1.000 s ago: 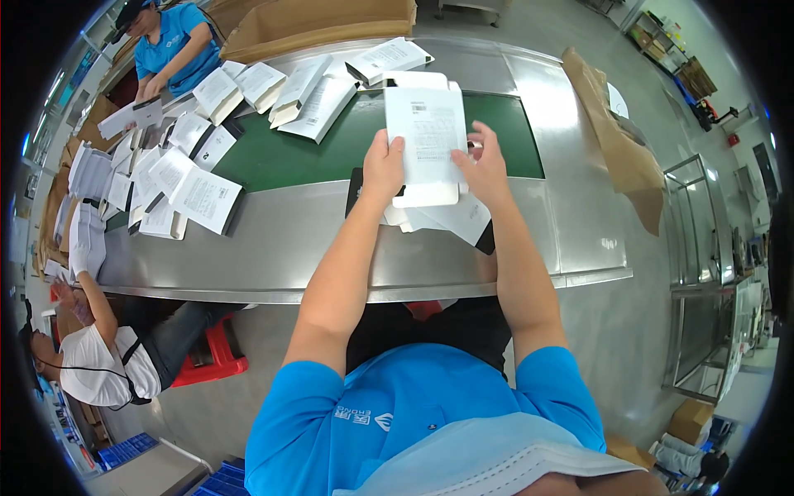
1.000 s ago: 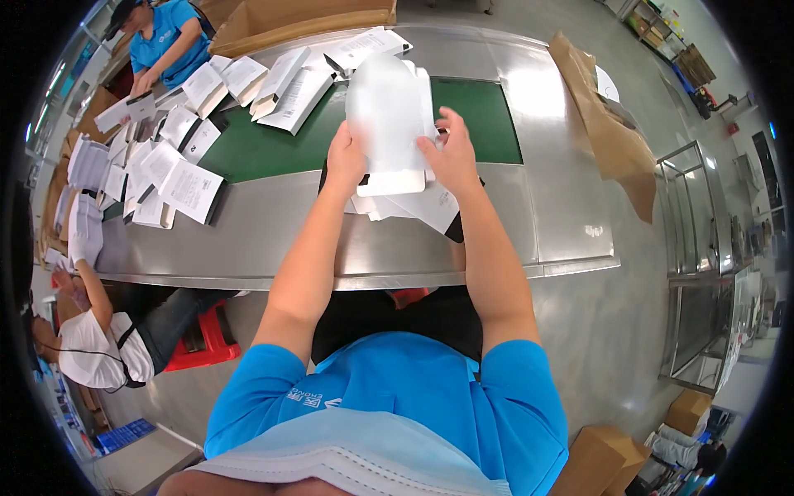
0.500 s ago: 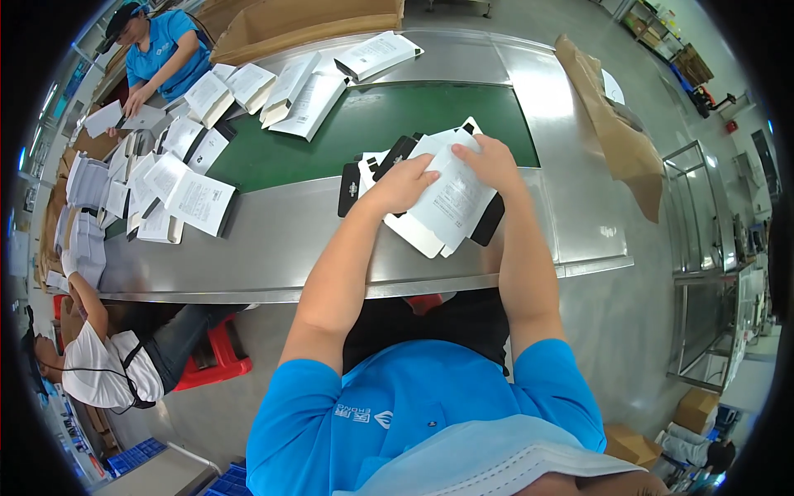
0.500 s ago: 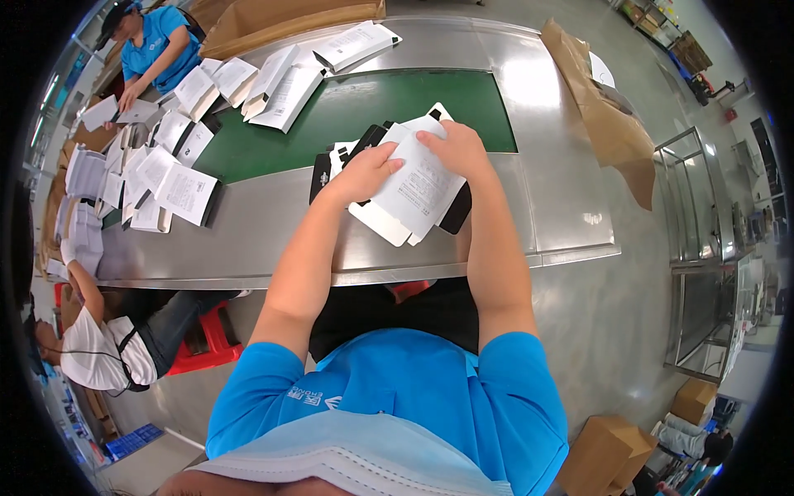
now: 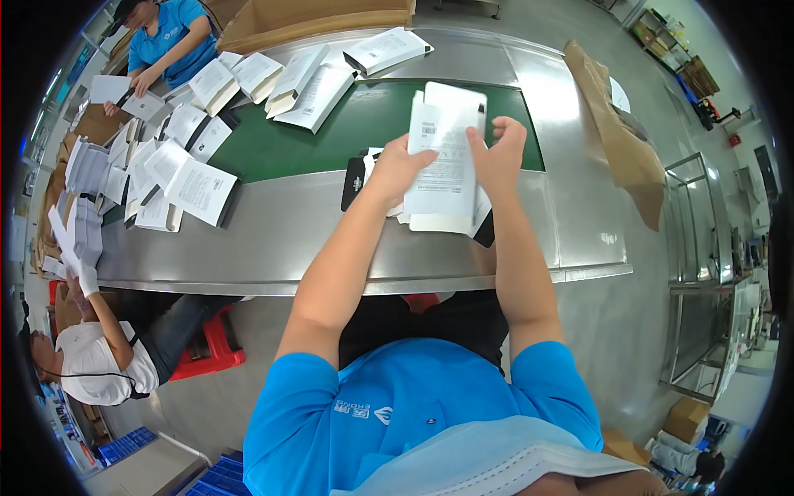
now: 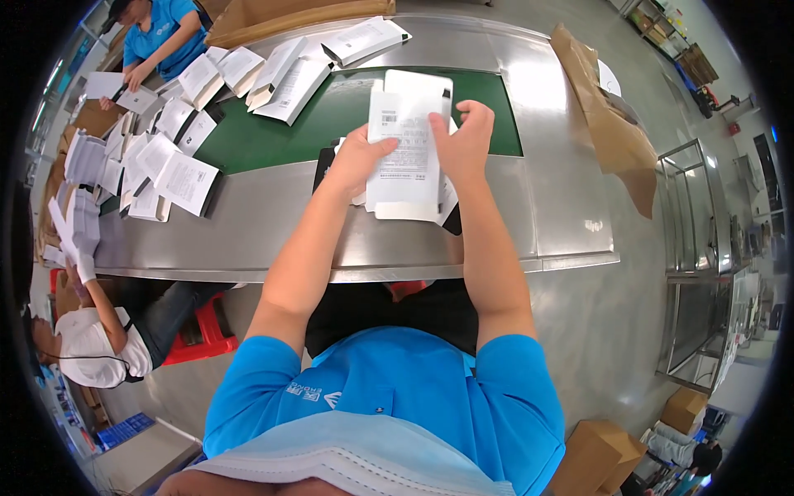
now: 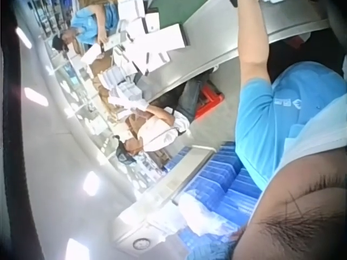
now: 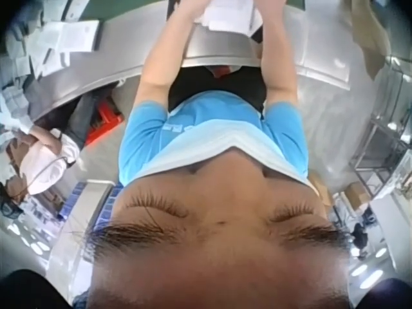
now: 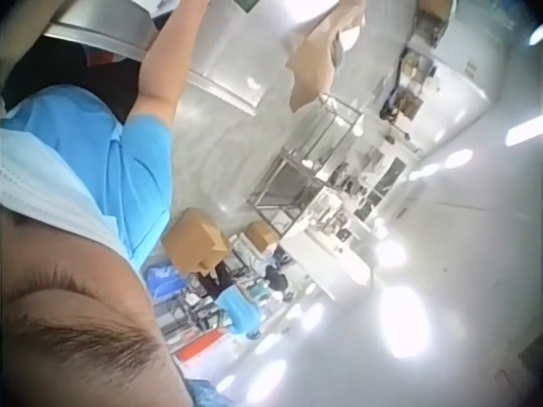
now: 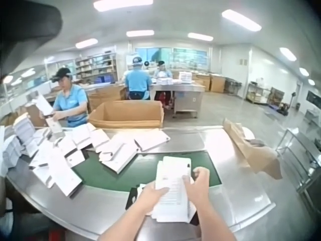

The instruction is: Folding paper documents and inserting them into white cases on a production line.

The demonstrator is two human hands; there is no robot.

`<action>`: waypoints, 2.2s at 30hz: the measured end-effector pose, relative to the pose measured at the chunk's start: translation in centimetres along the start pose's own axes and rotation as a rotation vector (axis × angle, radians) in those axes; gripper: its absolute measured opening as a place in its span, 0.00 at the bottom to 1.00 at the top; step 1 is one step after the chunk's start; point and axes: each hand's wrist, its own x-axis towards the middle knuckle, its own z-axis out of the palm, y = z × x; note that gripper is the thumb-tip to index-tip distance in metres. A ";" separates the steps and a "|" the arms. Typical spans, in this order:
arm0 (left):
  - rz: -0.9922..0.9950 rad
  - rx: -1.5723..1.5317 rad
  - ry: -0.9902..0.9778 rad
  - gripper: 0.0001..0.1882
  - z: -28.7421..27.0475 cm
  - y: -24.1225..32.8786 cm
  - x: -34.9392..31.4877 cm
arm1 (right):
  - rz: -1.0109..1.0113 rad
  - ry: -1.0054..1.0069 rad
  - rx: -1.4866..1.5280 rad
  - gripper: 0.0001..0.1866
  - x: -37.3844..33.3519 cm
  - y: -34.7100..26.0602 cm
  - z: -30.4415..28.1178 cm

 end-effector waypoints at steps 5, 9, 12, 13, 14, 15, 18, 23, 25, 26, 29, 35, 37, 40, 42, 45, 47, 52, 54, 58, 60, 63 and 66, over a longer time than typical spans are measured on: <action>0.258 0.132 0.284 0.28 -0.1 -2.4 1.3 | 0.601 -0.241 0.877 0.15 -0.5 -0.6 0.9; 0.261 0.022 0.349 0.29 0.0 1.0 -0.5 | 0.497 -0.305 0.868 0.09 -1.4 -1.8 0.8; 0.293 0.125 0.370 0.21 -0.5 -0.8 0.5 | 0.481 -0.388 0.878 0.12 -1.2 -1.1 0.6; 0.264 0.272 0.377 0.19 -0.8 -1.2 0.7 | 0.510 -0.449 0.930 0.12 -1.3 -0.3 1.2; 0.259 0.255 0.370 0.19 -0.5 -1.3 0.7 | 0.545 -0.505 0.975 0.12 -1.6 0.8 1.6; 0.258 0.255 0.368 0.19 -0.7 -1.6 0.9 | 0.546 -0.503 0.974 0.12 -1.8 1.9 2.1; 0.190 0.409 0.372 0.17 -1.7 -3.1 2.0 | 0.561 -0.567 0.937 0.11 -2.0 3.1 2.8; 0.380 -0.313 0.389 0.12 1.0 -1.2 1.3 | 0.570 -0.323 1.022 0.11 -1.3 -1.2 1.1; 0.368 -0.251 0.379 0.12 0.4 -1.6 1.4 | 0.577 -0.384 1.034 0.11 -1.6 0.7 1.7; 0.354 -0.187 0.378 0.11 -0.1 -2.1 1.5 | 0.587 -0.453 1.049 0.11 -1.5 0.7 1.7; 0.233 -0.139 0.373 0.09 -0.6 -3.3 2.0 | 0.713 -0.579 1.094 0.10 -1.3 0.7 1.4; 0.176 -0.019 0.452 0.08 -0.2 -3.7 2.3 | 0.833 -0.461 1.067 0.13 -1.0 -1.2 0.9; 0.109 0.000 0.470 0.07 -0.7 -3.6 2.3 | 0.966 -0.449 1.063 0.13 -1.1 -1.8 1.0; 0.040 -0.023 0.471 0.05 -0.5 -3.2 2.2 | 1.065 -0.446 1.003 0.13 -1.4 -0.9 1.4; 0.035 -0.061 0.469 0.05 -0.6 -3.4 2.1 | 1.034 -0.470 0.957 0.13 -1.2 -1.3 1.3; 0.154 -0.156 0.464 0.10 -0.4 -3.7 2.3 | 0.981 -0.498 1.013 0.13 -1.0 -1.6 0.9; 0.143 -0.194 0.437 0.16 -0.4 -3.5 2.2 | 0.910 -0.475 1.020 0.16 -1.3 -1.5 1.2; 0.073 -0.069 0.417 0.17 -0.7 -2.6 1.8 | 0.917 -0.493 0.893 0.20 -1.5 -1.6 1.5; 0.059 -0.004 0.408 0.17 -0.7 -1.9 1.6 | 0.911 -0.499 0.888 0.20 -1.4 -1.4 1.4; 0.017 0.432 0.342 0.19 -4.3 -0.8 1.9 | 0.954 -0.320 1.079 0.18 -0.6 -0.7 1.6; 0.103 -0.006 0.363 0.23 -7.4 -0.1 1.8 | 0.860 -0.197 0.965 0.17 -0.2 1.1 1.8; 0.712 -0.966 0.517 0.28 -9.5 2.4 0.9 | 0.534 -0.398 0.290 0.17 -0.2 2.3 0.8; 0.622 -0.831 0.612 0.30 -8.7 1.0 0.8 | 0.216 -0.583 -0.068 0.25 -1.3 2.3 0.9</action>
